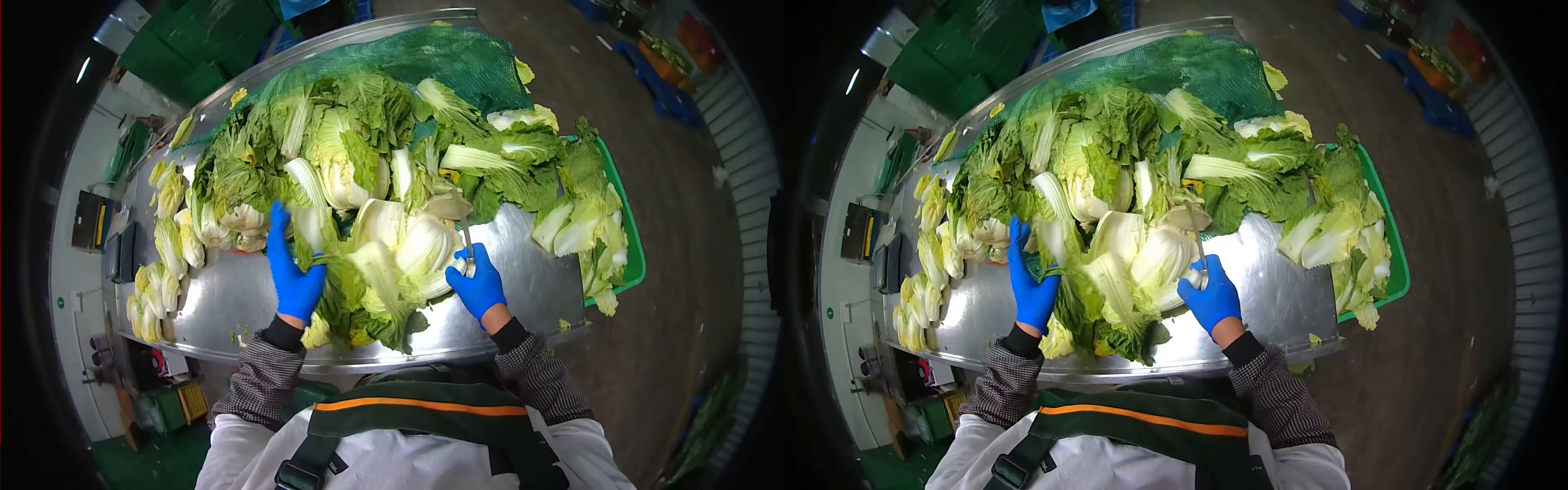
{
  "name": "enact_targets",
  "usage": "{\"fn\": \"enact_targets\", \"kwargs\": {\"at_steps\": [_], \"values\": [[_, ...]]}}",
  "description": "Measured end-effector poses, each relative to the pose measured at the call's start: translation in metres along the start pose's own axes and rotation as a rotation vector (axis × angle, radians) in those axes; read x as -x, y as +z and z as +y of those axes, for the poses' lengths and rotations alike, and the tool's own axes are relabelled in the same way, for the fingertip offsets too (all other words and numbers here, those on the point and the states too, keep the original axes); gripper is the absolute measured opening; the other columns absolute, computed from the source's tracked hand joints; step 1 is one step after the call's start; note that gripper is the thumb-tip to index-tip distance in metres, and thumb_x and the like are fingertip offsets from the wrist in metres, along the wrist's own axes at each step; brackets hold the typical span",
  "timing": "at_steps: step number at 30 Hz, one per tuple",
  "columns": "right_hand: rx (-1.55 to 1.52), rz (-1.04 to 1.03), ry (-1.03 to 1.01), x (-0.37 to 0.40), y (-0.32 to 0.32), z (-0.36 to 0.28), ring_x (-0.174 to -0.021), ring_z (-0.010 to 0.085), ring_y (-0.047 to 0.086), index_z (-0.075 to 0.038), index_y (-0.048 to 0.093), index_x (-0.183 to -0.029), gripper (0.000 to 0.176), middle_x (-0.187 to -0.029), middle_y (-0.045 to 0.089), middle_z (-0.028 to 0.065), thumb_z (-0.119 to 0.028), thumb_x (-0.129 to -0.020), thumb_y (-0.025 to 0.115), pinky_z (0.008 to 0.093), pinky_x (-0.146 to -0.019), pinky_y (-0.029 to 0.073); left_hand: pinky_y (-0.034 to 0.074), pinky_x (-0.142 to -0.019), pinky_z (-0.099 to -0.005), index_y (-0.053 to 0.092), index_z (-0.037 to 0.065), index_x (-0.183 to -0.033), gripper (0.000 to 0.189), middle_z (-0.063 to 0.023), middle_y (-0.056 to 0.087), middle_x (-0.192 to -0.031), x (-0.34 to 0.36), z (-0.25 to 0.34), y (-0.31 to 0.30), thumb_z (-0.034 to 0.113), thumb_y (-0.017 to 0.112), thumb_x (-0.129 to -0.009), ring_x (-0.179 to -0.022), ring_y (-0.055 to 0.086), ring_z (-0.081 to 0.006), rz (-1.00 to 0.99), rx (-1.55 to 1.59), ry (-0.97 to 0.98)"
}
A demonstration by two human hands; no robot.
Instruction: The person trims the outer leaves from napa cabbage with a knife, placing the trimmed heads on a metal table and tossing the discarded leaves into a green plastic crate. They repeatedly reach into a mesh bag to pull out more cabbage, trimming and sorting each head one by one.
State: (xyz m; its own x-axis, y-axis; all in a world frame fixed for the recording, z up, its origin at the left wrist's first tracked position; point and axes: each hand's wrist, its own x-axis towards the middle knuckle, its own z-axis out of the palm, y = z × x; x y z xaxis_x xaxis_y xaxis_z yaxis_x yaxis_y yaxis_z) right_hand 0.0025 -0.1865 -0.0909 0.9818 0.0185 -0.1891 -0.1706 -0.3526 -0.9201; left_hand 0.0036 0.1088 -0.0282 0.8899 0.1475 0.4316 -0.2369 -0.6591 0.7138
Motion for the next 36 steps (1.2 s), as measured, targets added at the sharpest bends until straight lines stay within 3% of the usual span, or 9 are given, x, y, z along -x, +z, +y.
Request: {"fn": "enact_targets", "kwargs": {"at_steps": [4,8,12,16,19,21,29,32,36], "values": [[-0.203,-0.115,0.02,0.016,0.009,-0.012,-0.083,0.0123,0.056,-0.008,0.049,-0.102,0.035,-0.09,0.058,0.0043,-0.009,-0.072,0.069,0.0294,-0.074,0.048,0.032,-0.106,-0.0403,0.025,0.005,-0.145,0.087,-0.0133,0.04,-0.142,-0.002,0.072,0.048,0.013,0.072,-0.073,-0.127,0.044,-0.0249,-0.508,0.436,-0.183],[-0.223,-0.015,0.068,0.035,0.018,0.023,-0.081,0.0126,0.055,-0.007,0.049,-0.102,0.037,-0.089,0.057,0.004,-0.006,-0.07,0.069,0.0289,-0.074,0.048,0.042,-0.097,-0.0375,0.025,0.005,-0.145,0.096,-0.0242,0.051,-0.127,0.006,0.029,0.113,0.045,0.074,-0.072,-0.114,0.053,-0.0369,-0.745,-0.127,-0.304],[-0.195,0.174,-0.073,0.036,-0.023,0.047,-0.08,0.0131,0.055,-0.011,0.05,-0.099,0.034,-0.087,0.057,0.0024,-0.004,-0.072,0.068,0.0287,-0.073,0.048,0.045,-0.093,-0.0347,0.04,0.0,-0.135,0.08,-0.0177,0.059,-0.12,-0.014,0.0,0.116,0.047,0.07,-0.078,-0.11,0.057,-0.0273,-0.772,0.075,-0.483],[0.439,0.097,0.095,0.014,-0.081,0.054,-0.086,0.032,0.062,-0.011,0.053,-0.111,0.045,-0.097,0.062,0.0162,-0.026,-0.074,0.071,0.0383,-0.074,0.05,0.045,-0.095,-0.0333,0.045,0.002,-0.132,0.047,-0.0067,0.058,-0.119,-0.015,0.004,0.078,0.025,0.056,-0.092,-0.104,0.059,-0.0182,-0.577,1.32,-0.951],[0.695,0.148,-0.059,0.007,-0.081,0.0,-0.093,0.0389,0.06,-0.014,0.047,-0.13,0.07,-0.105,0.06,0.0207,-0.043,-0.073,0.072,0.0408,-0.077,0.05,0.045,-0.093,-0.0326,0.045,0.002,-0.129,0.045,-0.0068,0.057,-0.117,-0.02,0.024,0.063,0.017,0.059,-0.089,-0.104,0.057,-0.0165,-0.466,1.219,-0.695],[0.276,0.027,-0.297,0.005,-0.067,-0.057,-0.099,0.0352,0.061,-0.014,0.027,-0.145,0.097,-0.12,0.057,0.0214,-0.056,-0.069,0.072,0.0404,-0.08,0.051,0.045,-0.092,-0.0317,0.045,0.003,-0.127,0.045,-0.0068,0.057,-0.116,-0.016,0.036,0.058,0.014,0.061,-0.087,-0.104,0.056,-0.0158,-0.445,1.042,-0.5],[0.185,0.033,-0.261,0.022,-0.046,-0.088,-0.077,0.022,0.063,-0.016,0.057,-0.118,0.041,-0.086,0.064,0.0105,-0.012,-0.078,0.063,0.0319,-0.07,0.051,0.036,-0.105,-0.0463,0.033,0.011,-0.142,0.065,-0.0127,0.045,-0.138,0.019,0.068,0.059,0.05,0.05,-0.092,-0.124,0.047,-0.0281,-0.366,1.615,-0.974],[0.6,0.214,-0.357,0.002,-0.07,-0.041,-0.088,0.029,0.062,-0.011,0.051,-0.127,0.053,-0.098,0.063,0.0171,-0.027,-0.08,0.068,0.0368,-0.076,0.05,0.036,-0.105,-0.0488,0.032,0.012,-0.143,0.066,-0.0136,0.044,-0.139,0.023,0.059,0.04,0.053,0.045,-0.092,-0.124,0.047,-0.0294,-0.414,1.79,-1.027],[0.017,-0.21,-0.209,0.016,-0.047,-0.108,-0.102,0.0279,0.061,-0.009,0.041,-0.137,0.077,-0.114,0.061,0.0189,-0.044,-0.076,0.073,0.0349,-0.087,0.047,0.037,-0.105,-0.0441,0.033,0.009,-0.142,0.063,-0.014,0.045,-0.137,0.029,0.068,0.04,0.047,0.047,-0.094,-0.123,0.048,-0.0286,-0.481,1.772,-1.028]]}}
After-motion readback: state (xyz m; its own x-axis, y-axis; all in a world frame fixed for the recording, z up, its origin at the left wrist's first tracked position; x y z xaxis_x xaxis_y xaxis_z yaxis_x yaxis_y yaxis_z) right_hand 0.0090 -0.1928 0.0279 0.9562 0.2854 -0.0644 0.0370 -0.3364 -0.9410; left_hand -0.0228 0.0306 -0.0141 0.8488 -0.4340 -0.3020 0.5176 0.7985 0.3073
